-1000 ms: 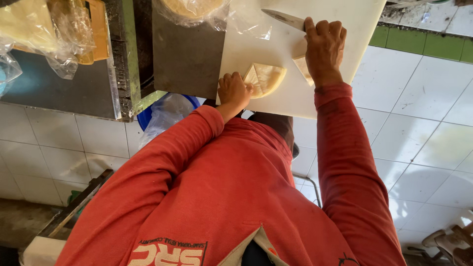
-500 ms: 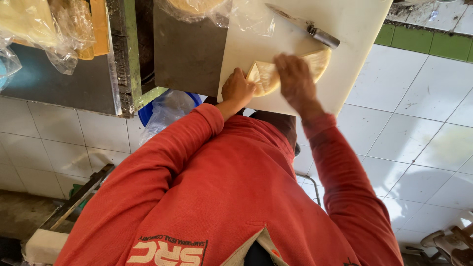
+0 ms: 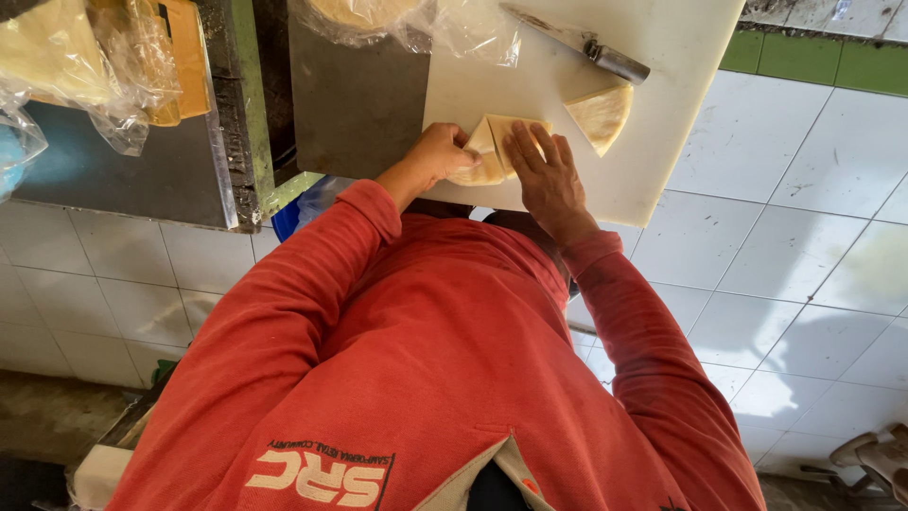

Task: The person picks up thin dough sheets from a stack, places them on a cutting board, and uses a knife to cut them into triangular segments.

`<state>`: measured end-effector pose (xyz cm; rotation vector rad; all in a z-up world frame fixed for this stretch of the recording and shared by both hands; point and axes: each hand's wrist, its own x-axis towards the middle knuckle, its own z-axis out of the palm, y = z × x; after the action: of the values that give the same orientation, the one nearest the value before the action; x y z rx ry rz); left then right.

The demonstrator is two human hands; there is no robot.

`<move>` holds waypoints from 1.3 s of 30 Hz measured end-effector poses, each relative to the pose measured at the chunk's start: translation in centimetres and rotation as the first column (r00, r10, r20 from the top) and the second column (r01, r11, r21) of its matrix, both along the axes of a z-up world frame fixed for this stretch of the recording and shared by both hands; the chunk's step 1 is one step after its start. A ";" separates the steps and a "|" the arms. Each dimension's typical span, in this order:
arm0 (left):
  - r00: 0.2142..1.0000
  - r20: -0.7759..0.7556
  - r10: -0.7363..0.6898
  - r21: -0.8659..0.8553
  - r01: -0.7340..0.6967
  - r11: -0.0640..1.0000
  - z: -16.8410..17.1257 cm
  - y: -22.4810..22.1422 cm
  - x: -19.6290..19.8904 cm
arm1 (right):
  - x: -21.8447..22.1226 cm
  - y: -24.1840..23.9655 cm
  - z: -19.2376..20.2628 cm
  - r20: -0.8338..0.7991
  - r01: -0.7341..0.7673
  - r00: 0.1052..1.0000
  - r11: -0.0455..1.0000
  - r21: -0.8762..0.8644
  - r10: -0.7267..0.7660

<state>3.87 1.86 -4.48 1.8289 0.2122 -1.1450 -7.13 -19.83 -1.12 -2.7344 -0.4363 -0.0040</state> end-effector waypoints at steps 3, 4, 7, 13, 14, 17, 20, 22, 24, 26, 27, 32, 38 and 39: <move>0.998 -0.025 0.064 0.023 -0.064 0.998 0.0 -0.2 -0.7 | -0.3 0.3 -0.2 -0.004 0.020 1.000 0.999 0.033 -0.020; 0.999 0.009 0.042 0.041 -0.043 0.998 0.2 -0.2 -0.9 | -0.1 0.3 -0.3 -0.002 0.027 1.000 0.999 0.046 -0.027; 0.985 0.148 -0.092 0.118 0.074 0.990 1.1 0.0 -0.8 | 2.0 -0.9 -0.3 0.029 0.118 0.992 0.986 0.114 -0.122; 0.998 0.041 0.050 -0.043 -0.049 0.998 2.6 0.1 -0.6 | 8.0 -7.2 -1.9 0.146 0.312 0.940 0.950 -0.012 -0.307; 0.995 -0.034 0.094 -0.062 -0.096 0.993 2.9 -0.1 -0.4 | 8.6 -7.8 -2.3 0.110 0.293 0.950 0.956 -0.011 -0.291; 0.970 -0.163 0.180 0.030 -0.178 0.984 3.8 0.1 -0.3 | 9.8 -8.9 -3.1 0.057 0.274 0.961 0.961 -0.026 -0.272; 0.997 0.021 0.077 0.064 -0.078 0.995 4.5 0.7 -0.9 | 10.1 -9.0 -3.7 0.014 0.282 0.959 0.959 -0.026 -0.282; 0.992 0.110 -0.061 0.167 0.042 0.985 4.8 0.9 -1.1 | 10.3 -9.0 -3.9 -0.003 0.280 0.960 0.957 -0.072 -0.280; 0.964 0.169 -0.204 0.288 0.150 0.946 4.9 0.9 -1.2 | 10.6 -9.0 -3.9 -0.001 0.263 0.964 0.949 -0.172 -0.267; 0.918 0.193 -0.347 0.422 0.242 0.874 4.9 1.0 -1.4 | 10.4 -8.7 -3.3 0.051 0.235 0.972 0.945 -0.226 -0.229; 0.833 0.374 -0.409 0.453 0.221 0.864 4.9 1.0 -1.6 | 10.0 -8.3 -2.9 0.075 0.223 0.975 0.941 -0.253 -0.210; 0.387 0.830 -0.401 0.341 0.217 0.915 4.5 1.2 -2.1 | 4.7 -3.6 1.0 -0.064 0.403 0.915 0.905 0.134 -0.398; 0.379 0.864 -0.331 0.254 0.241 0.937 4.2 0.2 -1.6 | -4.0 4.2 4.2 -0.419 0.410 0.855 0.893 0.187 -0.305; 0.379 0.863 -0.335 0.256 0.245 0.935 4.2 0.1 -1.6 | -4.6 4.7 4.1 -0.385 0.379 0.881 0.898 0.223 -0.276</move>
<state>2.26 1.99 -0.30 2.3659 -0.7527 -0.1859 -11.71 -15.16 2.96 -2.4110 0.1291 0.2952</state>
